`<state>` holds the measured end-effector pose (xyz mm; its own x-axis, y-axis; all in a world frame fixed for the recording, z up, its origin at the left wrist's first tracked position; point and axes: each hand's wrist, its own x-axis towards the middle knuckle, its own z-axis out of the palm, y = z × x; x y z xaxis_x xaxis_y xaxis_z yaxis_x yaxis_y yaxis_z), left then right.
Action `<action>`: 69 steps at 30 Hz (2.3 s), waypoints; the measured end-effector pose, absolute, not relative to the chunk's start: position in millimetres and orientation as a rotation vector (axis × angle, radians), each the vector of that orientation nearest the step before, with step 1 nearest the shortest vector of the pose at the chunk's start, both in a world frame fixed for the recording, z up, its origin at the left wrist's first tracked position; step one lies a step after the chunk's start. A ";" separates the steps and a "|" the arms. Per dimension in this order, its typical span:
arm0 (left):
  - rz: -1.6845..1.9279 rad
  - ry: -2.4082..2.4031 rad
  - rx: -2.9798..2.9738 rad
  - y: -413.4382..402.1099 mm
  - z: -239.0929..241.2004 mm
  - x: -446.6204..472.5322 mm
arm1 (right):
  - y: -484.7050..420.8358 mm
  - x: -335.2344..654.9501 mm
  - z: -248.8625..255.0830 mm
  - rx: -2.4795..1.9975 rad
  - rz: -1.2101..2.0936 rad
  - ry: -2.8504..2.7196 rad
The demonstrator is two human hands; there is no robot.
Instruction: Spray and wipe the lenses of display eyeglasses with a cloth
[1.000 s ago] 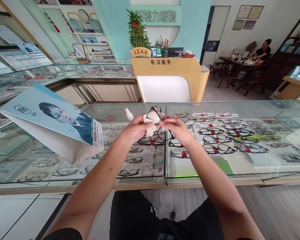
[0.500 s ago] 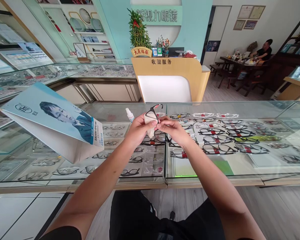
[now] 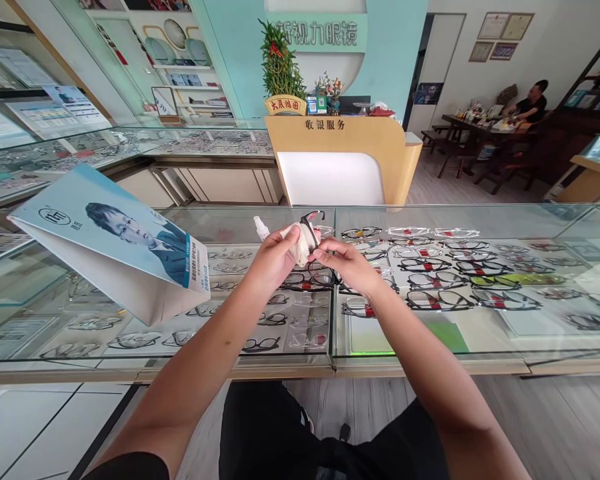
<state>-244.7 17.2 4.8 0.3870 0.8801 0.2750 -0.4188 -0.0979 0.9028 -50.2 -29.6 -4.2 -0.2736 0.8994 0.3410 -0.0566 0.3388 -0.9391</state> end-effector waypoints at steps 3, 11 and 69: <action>1.106 0.425 1.207 20.3 5.0 -249.2 | -28.3 -47.5 -5.2 -0.814 1.168 -1.506; 1.068 0.434 1.277 18.6 5.6 -252.7 | -24.0 -43.8 -13.1 -0.780 1.306 -1.354; 1.349 0.675 1.443 8.6 1.2 -242.4 | -32.9 -59.2 -13.1 -0.745 1.327 -1.478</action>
